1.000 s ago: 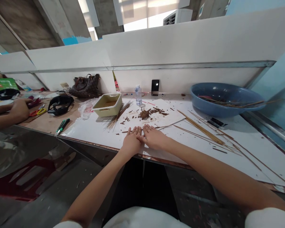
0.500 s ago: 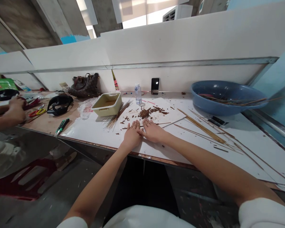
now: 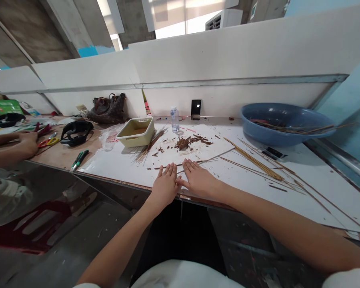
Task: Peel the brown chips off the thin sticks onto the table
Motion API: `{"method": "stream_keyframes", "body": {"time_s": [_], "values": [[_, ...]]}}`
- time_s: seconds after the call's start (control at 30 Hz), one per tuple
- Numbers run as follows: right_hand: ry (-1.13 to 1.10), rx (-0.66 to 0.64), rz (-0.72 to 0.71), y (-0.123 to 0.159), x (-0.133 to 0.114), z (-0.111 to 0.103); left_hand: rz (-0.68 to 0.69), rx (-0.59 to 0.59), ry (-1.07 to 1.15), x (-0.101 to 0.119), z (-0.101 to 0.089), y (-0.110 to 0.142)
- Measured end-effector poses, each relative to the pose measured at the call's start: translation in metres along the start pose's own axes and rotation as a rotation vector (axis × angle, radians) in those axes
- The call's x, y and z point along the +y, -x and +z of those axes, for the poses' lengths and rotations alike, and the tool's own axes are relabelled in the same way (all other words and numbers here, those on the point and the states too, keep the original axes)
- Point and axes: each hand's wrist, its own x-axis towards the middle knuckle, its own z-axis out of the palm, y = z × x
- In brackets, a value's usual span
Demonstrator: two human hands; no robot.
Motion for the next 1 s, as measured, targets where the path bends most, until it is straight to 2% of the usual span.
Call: {"method": "stream_keyframes", "body": {"time_s": [0.2,0.43,0.53,0.63,0.9,1.0], "values": [[0.024,0.022,-0.03,-0.011,0.01,0.005,0.01,-0.04,0.014,-0.008,-0.005,-0.006],[0.045,-0.007,0.03,-0.055,0.03,0.003,-0.052,-0.041,0.033,-0.021,-0.009,-0.048],[0.047,0.01,0.055,-0.06,0.03,0.002,-0.066,-0.035,0.033,-0.022,-0.009,-0.057],[0.042,0.017,0.048,-0.05,0.026,0.003,-0.069,-0.032,0.022,-0.019,-0.008,-0.05],[0.068,0.083,-0.045,0.005,0.01,0.015,-0.003,0.012,0.036,-0.01,-0.005,0.005],[0.083,0.066,-0.045,0.006,0.009,0.014,-0.002,-0.001,0.053,-0.013,-0.003,0.006]]}}
